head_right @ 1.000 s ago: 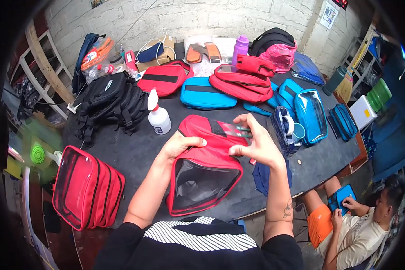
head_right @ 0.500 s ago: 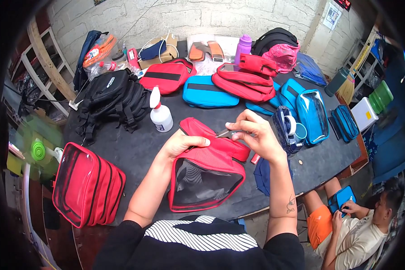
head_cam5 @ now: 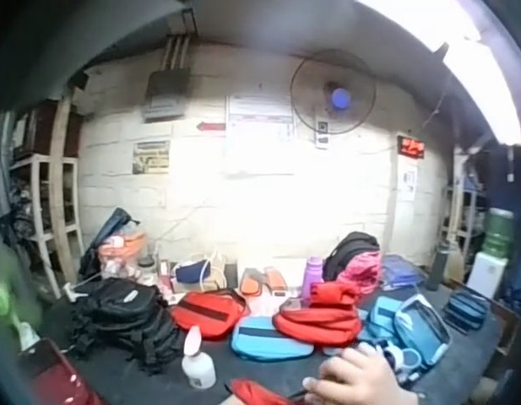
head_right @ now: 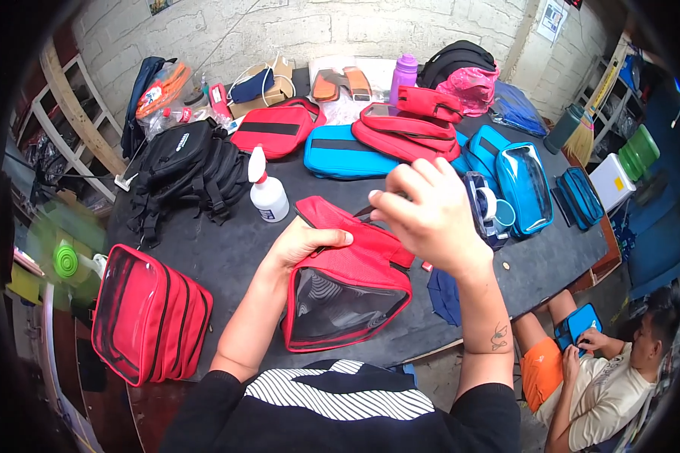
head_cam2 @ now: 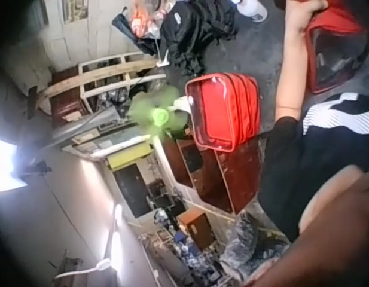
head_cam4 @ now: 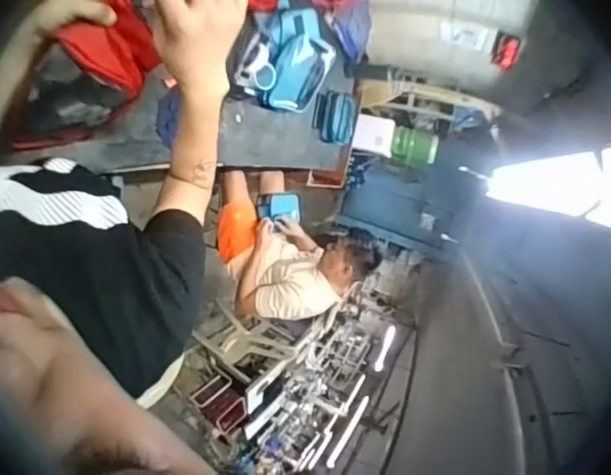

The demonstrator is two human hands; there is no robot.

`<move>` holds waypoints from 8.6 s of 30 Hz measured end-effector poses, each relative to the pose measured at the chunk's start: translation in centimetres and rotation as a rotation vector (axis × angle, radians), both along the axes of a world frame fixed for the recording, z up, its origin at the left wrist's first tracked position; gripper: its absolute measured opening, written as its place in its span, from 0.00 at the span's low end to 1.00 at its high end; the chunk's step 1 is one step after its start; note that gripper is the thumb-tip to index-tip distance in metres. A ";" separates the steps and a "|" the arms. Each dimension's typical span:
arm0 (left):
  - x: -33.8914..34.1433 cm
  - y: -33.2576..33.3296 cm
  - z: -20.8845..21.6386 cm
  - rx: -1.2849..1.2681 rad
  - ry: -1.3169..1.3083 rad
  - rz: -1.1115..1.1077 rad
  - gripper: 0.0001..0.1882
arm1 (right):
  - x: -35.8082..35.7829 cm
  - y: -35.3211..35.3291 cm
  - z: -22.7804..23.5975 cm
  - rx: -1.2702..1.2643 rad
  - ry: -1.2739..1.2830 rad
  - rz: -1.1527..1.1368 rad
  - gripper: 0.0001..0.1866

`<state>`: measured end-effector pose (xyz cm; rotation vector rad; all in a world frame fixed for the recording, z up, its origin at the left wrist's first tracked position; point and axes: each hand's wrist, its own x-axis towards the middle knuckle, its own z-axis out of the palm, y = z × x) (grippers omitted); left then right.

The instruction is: Clean and inspect small red storage pouches on a workbench area.

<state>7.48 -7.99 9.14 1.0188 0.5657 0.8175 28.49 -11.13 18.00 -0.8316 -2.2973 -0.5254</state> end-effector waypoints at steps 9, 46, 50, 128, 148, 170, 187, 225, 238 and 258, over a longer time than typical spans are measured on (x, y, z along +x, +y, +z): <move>0.3 -0.5 0.3 0.030 -0.031 0.018 0.10 | -1.3 -1.2 1.0 0.147 -0.204 -0.041 0.08; 0.1 0.6 -1.8 -0.243 -0.400 -0.003 0.05 | 6.5 3.9 -12.1 -0.858 1.498 0.357 0.10; -0.1 0.3 -1.3 -0.185 -0.353 -0.016 0.07 | 5.9 3.9 -11.8 -0.870 1.508 0.380 0.09; 1.4 5.9 0.1 -0.041 -0.384 0.215 0.10 | 6.7 2.6 -19.5 -0.937 1.818 0.607 0.13; 1.4 6.0 -3.9 -0.563 -0.743 0.054 0.11 | 5.3 3.9 -13.9 -1.150 2.364 0.784 0.16; 0.0 4.4 -4.8 -0.515 -0.692 0.188 0.12 | 2.9 0.8 -14.4 -1.463 2.339 0.864 0.12; -1.9 3.8 -5.6 -0.376 -0.737 0.211 0.11 | -0.2 -1.0 -14.1 -0.415 0.701 -0.243 0.50; -11.6 12.2 -10.3 0.574 0.412 0.731 0.45 | 12.9 -7.0 -25.8 -0.253 0.472 -1.025 0.14; -6.9 11.2 -10.9 0.799 0.681 0.645 0.16 | 11.1 -3.3 -12.4 -0.426 1.871 -0.181 0.03; 0.7 7.9 -9.7 0.955 0.719 0.518 0.21 | -3.3 10.5 -19.2 -1.180 2.015 0.619 0.03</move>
